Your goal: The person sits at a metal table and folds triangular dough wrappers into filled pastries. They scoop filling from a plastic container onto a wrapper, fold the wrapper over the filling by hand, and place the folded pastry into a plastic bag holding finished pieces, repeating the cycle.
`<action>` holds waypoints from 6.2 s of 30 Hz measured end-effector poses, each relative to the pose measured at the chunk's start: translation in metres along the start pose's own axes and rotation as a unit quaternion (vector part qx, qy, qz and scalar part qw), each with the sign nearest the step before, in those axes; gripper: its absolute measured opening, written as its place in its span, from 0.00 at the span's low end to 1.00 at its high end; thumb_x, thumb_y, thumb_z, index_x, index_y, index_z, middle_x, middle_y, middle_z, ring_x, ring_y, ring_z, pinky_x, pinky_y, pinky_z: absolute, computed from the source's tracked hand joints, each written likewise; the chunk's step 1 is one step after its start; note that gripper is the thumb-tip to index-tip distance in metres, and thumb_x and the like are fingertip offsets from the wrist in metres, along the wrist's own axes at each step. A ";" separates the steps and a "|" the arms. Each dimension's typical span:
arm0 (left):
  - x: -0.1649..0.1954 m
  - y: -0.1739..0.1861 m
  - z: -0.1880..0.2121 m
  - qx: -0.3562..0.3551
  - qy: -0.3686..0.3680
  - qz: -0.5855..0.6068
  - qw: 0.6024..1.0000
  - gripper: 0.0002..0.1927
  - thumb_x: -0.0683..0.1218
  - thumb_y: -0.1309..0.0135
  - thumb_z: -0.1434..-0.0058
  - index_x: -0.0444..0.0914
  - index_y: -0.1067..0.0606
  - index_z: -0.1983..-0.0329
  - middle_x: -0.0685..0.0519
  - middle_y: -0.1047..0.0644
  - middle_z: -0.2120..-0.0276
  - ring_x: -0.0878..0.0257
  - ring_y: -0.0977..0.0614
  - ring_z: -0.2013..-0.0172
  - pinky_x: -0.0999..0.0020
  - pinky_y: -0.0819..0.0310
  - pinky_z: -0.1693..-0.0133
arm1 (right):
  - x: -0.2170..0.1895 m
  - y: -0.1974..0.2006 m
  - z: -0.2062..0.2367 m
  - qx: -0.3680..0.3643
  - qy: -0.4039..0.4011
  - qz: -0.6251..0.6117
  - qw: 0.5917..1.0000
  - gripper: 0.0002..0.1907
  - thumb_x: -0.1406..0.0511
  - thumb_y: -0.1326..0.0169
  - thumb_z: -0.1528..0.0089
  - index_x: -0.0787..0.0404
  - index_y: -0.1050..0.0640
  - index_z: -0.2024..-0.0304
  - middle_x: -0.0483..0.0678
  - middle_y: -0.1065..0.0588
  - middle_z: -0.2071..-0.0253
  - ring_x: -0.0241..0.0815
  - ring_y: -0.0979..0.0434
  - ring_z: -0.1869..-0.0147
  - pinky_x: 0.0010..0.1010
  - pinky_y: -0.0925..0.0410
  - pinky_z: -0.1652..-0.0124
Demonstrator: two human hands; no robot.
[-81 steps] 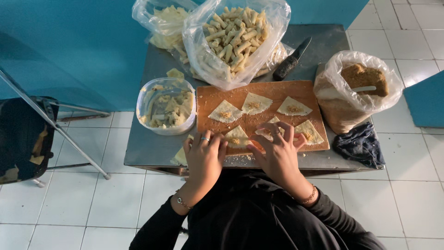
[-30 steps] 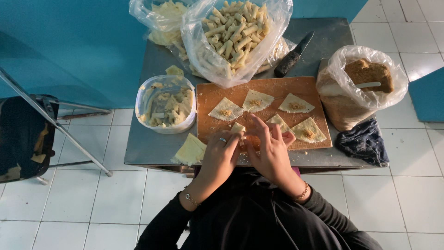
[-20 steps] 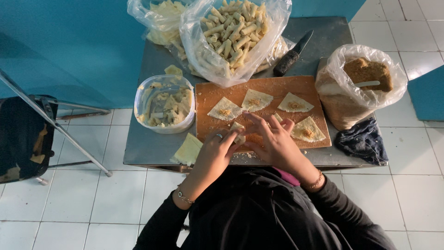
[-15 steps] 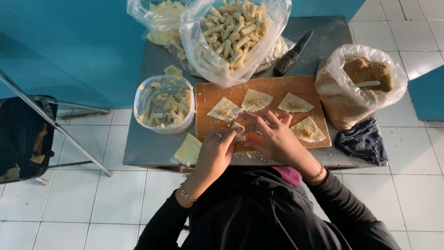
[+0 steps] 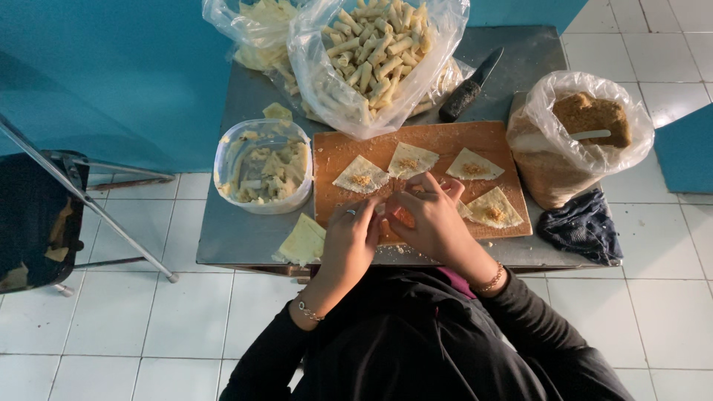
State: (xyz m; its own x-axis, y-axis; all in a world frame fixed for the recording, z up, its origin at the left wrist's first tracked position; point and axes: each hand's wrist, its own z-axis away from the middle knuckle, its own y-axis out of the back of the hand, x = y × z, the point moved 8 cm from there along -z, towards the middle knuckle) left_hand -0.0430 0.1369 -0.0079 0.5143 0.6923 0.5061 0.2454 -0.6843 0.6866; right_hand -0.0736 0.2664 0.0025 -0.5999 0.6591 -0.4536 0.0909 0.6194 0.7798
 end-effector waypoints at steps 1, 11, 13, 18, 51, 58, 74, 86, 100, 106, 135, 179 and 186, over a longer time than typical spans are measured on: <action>0.001 0.001 -0.001 0.011 0.006 -0.010 1.000 0.20 0.36 0.45 0.38 0.36 0.28 0.42 0.43 0.19 0.59 0.46 0.20 0.55 0.52 0.29 0.50 | -0.001 -0.001 0.000 0.004 -0.005 0.013 1.000 0.10 0.59 0.35 0.47 0.51 0.20 0.64 0.38 0.19 0.63 0.41 0.29 0.43 0.49 0.47 0.48; 0.001 0.000 -0.006 -0.012 0.001 0.003 1.000 0.24 0.33 0.44 0.44 0.34 0.30 0.43 0.44 0.24 0.57 0.44 0.24 0.50 0.50 0.30 0.48 | 0.001 -0.006 0.005 0.001 -0.030 0.024 0.999 0.12 0.59 0.35 0.48 0.53 0.18 0.63 0.40 0.20 0.57 0.43 0.32 0.38 0.54 0.48 0.47; -0.001 0.000 -0.004 -0.009 0.016 -0.024 1.000 0.22 0.33 0.43 0.46 0.33 0.28 0.47 0.43 0.27 0.54 0.43 0.26 0.49 0.50 0.30 0.48 | 0.002 -0.006 0.005 0.007 -0.026 0.018 0.999 0.12 0.59 0.35 0.48 0.53 0.18 0.63 0.41 0.21 0.56 0.45 0.33 0.37 0.53 0.47 0.46; 0.003 0.001 0.000 0.005 0.007 -0.119 0.993 0.12 0.37 0.41 0.45 0.33 0.22 0.57 0.47 0.29 0.51 0.46 0.27 0.48 0.52 0.30 0.48 | 0.003 -0.001 0.004 0.021 -0.019 0.024 0.999 0.12 0.62 0.34 0.51 0.50 0.15 0.64 0.43 0.23 0.53 0.51 0.34 0.36 0.53 0.44 0.46; 0.010 0.004 0.012 0.049 -0.019 -0.213 0.976 0.13 0.44 0.40 0.40 0.41 0.20 0.51 0.51 0.30 0.48 0.50 0.31 0.44 0.50 0.43 0.45 | -0.012 0.017 0.008 0.055 -0.028 0.058 0.996 0.09 0.55 0.35 0.46 0.41 0.13 0.63 0.40 0.30 0.44 0.57 0.43 0.33 0.54 0.48 0.40; -0.007 -0.009 0.008 0.014 0.018 -0.207 0.978 0.10 0.44 0.41 0.43 0.43 0.19 0.56 0.52 0.30 0.47 0.50 0.32 0.42 0.48 0.44 0.44 | -0.003 0.003 0.009 0.067 -0.007 0.063 0.996 0.07 0.56 0.36 0.45 0.41 0.14 0.64 0.41 0.30 0.42 0.56 0.43 0.31 0.54 0.49 0.37; -0.022 -0.025 0.008 -0.003 0.017 -0.258 0.966 0.17 0.42 0.42 0.44 0.44 0.21 0.50 0.53 0.33 0.41 0.50 0.35 0.39 0.41 0.45 0.46 | -0.001 -0.017 0.018 0.097 -0.023 0.152 0.983 0.12 0.59 0.39 0.41 0.37 0.15 0.55 0.39 0.31 0.40 0.52 0.43 0.30 0.55 0.52 0.41; -0.029 -0.032 0.009 -0.016 0.036 -0.306 0.951 0.23 0.44 0.43 0.43 0.45 0.23 0.43 0.54 0.35 0.35 0.53 0.35 0.38 0.47 0.47 0.50 | -0.006 -0.018 0.017 0.098 -0.006 0.208 0.973 0.20 0.62 0.40 0.45 0.38 0.16 0.49 0.41 0.32 0.34 0.51 0.44 0.30 0.57 0.51 0.43; 0.003 0.022 0.005 0.141 0.027 -0.251 0.957 0.21 0.43 0.39 0.41 0.53 0.21 0.44 0.52 0.34 0.35 0.48 0.35 0.42 0.51 0.47 0.43 | 0.001 -0.015 -0.008 0.084 0.017 0.182 0.980 0.10 0.55 0.36 0.43 0.42 0.14 0.59 0.42 0.32 0.34 0.53 0.45 0.29 0.57 0.51 0.42; 0.016 0.044 0.013 0.197 0.008 -0.237 0.951 0.19 0.42 0.39 0.41 0.53 0.18 0.47 0.53 0.33 0.37 0.50 0.35 0.41 0.55 0.48 0.40 | -0.016 0.022 -0.015 0.132 0.051 0.191 0.971 0.08 0.53 0.35 0.38 0.44 0.14 0.59 0.43 0.33 0.34 0.52 0.46 0.29 0.54 0.53 0.41; 0.032 -0.060 -0.016 0.083 0.065 -0.168 0.980 0.09 0.52 0.40 0.40 0.43 0.21 0.62 0.53 0.24 0.59 0.55 0.27 0.51 0.45 0.46 0.47 | 0.060 0.075 0.078 0.130 -0.116 0.189 0.966 0.13 0.56 0.32 0.45 0.52 0.14 0.62 0.43 0.25 0.41 0.57 0.40 0.32 0.43 0.38 0.37; 0.048 -0.082 -0.041 -0.094 -0.102 0.051 0.989 0.25 0.30 0.52 0.43 0.33 0.27 0.41 0.41 0.20 0.57 0.45 0.20 0.50 0.52 0.27 0.46 | 0.067 0.041 0.071 0.161 -0.121 0.051 0.978 0.22 0.64 0.39 0.38 0.56 0.26 0.42 0.38 0.19 0.55 0.45 0.27 0.41 0.41 0.44 0.44; 0.025 -0.091 -0.035 -0.167 -0.170 0.037 0.970 0.27 0.32 0.50 0.40 0.33 0.29 0.36 0.37 0.21 0.55 0.44 0.19 0.52 0.55 0.24 0.48 | 0.079 0.037 0.069 0.074 -0.143 0.022 0.987 0.28 0.61 0.38 0.40 0.56 0.29 0.39 0.37 0.18 0.55 0.44 0.27 0.41 0.45 0.47 0.46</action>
State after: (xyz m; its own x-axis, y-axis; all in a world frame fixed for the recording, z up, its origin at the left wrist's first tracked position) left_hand -0.0816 0.2241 -0.0394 0.7762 0.4896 0.3973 -0.0536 -0.5766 0.8153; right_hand -0.0624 0.3706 -0.0344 -0.3464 0.7672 -0.5398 0.2397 0.6288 0.7397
